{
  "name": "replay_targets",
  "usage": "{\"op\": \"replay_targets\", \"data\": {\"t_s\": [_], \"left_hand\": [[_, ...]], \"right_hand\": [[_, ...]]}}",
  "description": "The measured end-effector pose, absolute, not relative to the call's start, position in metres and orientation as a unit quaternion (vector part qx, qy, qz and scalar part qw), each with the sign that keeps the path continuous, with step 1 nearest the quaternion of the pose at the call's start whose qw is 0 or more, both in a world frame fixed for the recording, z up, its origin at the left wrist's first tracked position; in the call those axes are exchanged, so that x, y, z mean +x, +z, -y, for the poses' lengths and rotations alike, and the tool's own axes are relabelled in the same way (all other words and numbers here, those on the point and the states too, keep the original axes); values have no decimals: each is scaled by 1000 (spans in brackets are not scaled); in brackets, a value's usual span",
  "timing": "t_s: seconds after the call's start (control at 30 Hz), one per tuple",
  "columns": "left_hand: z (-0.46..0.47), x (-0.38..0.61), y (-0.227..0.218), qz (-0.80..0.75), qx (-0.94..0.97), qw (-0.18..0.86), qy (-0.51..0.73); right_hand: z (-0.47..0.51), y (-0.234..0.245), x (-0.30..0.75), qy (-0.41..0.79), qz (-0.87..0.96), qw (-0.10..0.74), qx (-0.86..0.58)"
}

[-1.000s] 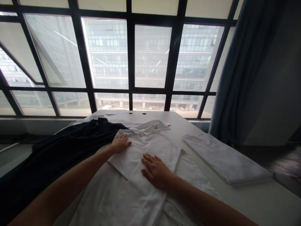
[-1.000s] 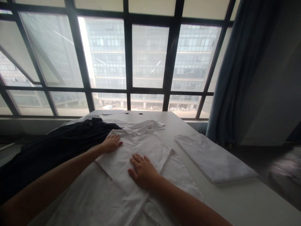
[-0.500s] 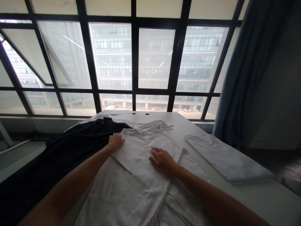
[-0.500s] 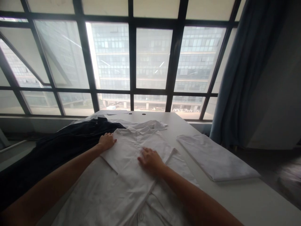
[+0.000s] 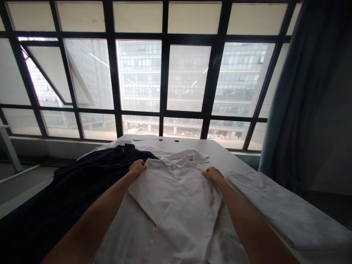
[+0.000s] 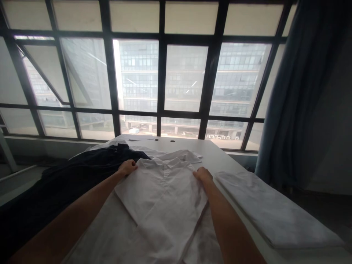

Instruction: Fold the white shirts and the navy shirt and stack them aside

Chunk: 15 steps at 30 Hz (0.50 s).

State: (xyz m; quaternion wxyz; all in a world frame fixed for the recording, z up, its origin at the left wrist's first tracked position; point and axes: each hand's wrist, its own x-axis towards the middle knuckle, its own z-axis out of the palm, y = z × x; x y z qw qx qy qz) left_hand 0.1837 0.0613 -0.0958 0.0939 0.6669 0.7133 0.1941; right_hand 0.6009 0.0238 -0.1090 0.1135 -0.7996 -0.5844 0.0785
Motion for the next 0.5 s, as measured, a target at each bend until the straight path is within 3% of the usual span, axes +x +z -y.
{"op": "replay_targets", "data": {"t_s": [0.2,0.5], "left_hand": [[-57,182,-91,-706,660,71,245],[-51,171,-60,-639,650,-10,412]], "right_hand": [[-30,-105,598,70,584,150,-795],[2,-74,578,-53,562,354,-746]]}}
